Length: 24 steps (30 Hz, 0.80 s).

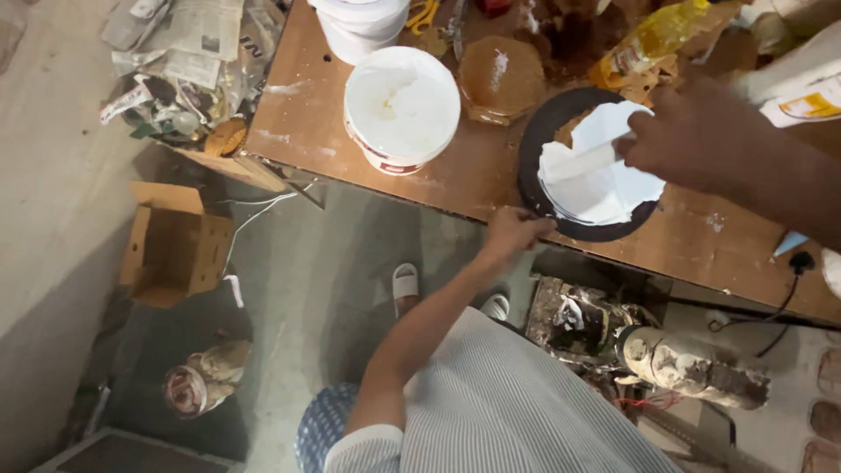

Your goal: The person mixes a red liquid into a white substance in a small container, then places a round cake layer on a black turntable. They scoop white frosting from a bucket and spread it over the cake layer using a spatula, smoothing the top and sides.

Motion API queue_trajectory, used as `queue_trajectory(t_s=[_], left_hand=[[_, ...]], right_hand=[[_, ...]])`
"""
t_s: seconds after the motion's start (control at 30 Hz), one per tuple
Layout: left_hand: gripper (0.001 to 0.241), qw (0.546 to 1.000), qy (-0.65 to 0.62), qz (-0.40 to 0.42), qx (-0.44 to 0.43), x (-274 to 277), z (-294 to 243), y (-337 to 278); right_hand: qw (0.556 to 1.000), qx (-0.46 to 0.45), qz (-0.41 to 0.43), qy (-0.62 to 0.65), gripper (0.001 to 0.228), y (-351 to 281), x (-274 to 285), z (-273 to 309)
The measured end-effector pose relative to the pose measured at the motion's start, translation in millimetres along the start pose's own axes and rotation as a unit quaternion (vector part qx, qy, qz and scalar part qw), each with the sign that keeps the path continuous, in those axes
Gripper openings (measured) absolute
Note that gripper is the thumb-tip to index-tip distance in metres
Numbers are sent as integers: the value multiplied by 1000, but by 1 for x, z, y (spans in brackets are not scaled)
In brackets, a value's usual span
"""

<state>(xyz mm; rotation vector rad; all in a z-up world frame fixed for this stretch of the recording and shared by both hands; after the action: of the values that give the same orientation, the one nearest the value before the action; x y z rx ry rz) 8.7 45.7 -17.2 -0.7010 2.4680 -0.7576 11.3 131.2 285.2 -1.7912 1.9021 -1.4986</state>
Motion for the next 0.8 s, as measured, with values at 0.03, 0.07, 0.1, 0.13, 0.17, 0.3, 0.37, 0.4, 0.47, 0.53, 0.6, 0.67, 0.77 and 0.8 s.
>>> queue_trajectory(t_s=[0.03,0.07,0.1,0.13,0.17,0.3,0.37,0.4,0.47,0.53,0.6,0.67,0.77,0.8], left_hand=[[28,1000,19,-6,-7,5,-4,6],[29,999,37,-11,-14,11,-8,11],[29,998,43,-30,-19,19,-10,17],[30,997,45,-51,-28,28,-18,27],[31,995,48,-73,-38,36,-25,36],[38,986,-32,-117,-113,51,-46,51],[35,988,-63,-118,-73,46,-42,50],[36,986,-17,-145,-82,43,-41,43],[40,973,73,-198,-99,37,-35,22],[37,983,22,-159,-86,22,-17,1],[30,997,-44,-55,-4,-2,9,-11],[31,999,-45,-25,-5,-18,13,-18],[31,1000,-3,-9,12,-25,5,-16],[31,999,22,-6,25,-22,4,-14]], right_hand=[[1000,15,6,0,32,-3,-4,7],[999,33,12,-17,31,-8,-10,17],[998,50,17,-35,31,-14,-16,28],[996,69,21,-58,32,-19,-23,34],[995,71,-10,-64,30,-24,-26,39],[969,56,-186,-151,27,-33,-22,48],[962,35,-212,-170,26,-31,-21,40],[970,28,-186,-151,26,-25,-23,33],[980,22,-150,-132,24,-17,-20,22],[983,22,-127,-129,20,-14,-11,12],[990,-16,-70,-118,19,-5,-4,0],[997,-33,-24,-67,18,1,2,-8],[999,-21,7,35,17,3,8,-12],[999,-7,3,50,16,1,9,-7]])
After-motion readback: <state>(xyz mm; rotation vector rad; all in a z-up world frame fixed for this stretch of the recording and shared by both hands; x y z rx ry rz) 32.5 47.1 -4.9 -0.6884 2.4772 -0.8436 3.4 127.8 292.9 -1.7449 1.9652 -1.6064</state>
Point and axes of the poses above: each hand's wrist, its own y-axis towards the middle knuckle, its own x-axis out of the back of the hand, z = x × y, the point moved 7 cm from there along y, towards the middle knuckle, and after that the axes turned 14 degrees about x, right-handed, at the moved point
